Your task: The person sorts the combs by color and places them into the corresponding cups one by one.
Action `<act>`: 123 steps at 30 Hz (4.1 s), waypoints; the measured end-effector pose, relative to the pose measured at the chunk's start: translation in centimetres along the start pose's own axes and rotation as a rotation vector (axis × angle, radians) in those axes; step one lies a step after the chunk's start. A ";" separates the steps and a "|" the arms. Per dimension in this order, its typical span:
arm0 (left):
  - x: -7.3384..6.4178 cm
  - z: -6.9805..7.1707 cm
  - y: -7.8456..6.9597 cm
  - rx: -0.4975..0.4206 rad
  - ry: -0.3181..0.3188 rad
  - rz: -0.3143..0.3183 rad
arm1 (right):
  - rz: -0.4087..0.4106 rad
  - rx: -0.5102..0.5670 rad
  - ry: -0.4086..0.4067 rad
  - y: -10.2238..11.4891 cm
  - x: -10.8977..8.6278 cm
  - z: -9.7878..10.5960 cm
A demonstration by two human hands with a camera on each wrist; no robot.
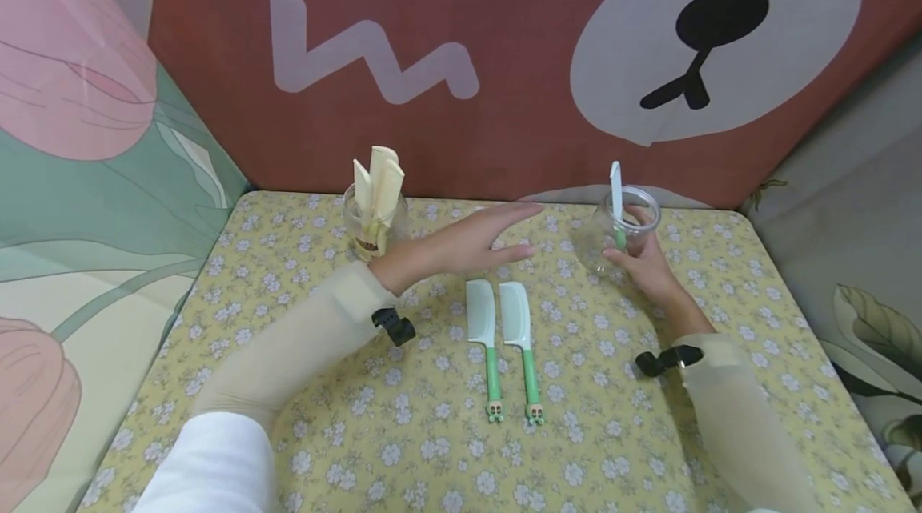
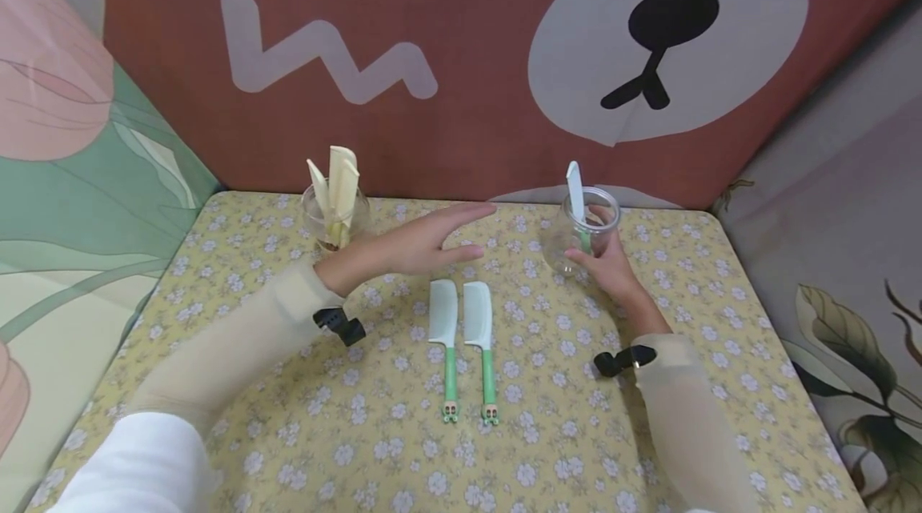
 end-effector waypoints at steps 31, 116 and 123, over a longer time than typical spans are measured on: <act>-4.2 -7.5 7.6 0.085 0.098 0.066 | -0.014 -0.013 0.016 0.1 -0.2 -0.1; -1.6 1.8 0.0 -0.741 -0.064 -0.079 | -0.019 -0.056 -0.013 -0.2 -0.2 -0.1; -0.5 4.6 -3.1 -0.724 -0.117 -0.137 | -0.025 -0.067 -0.010 -0.1 -0.1 -0.1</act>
Point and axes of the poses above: each hand's wrist, its own x-axis towards the middle knuckle, its own z-axis out of the back of the hand, y = z × x, the point moved 8 cm from there along x, towards the middle knuckle, and after that the axes turned 9 degrees about z, right-handed, at the moved point
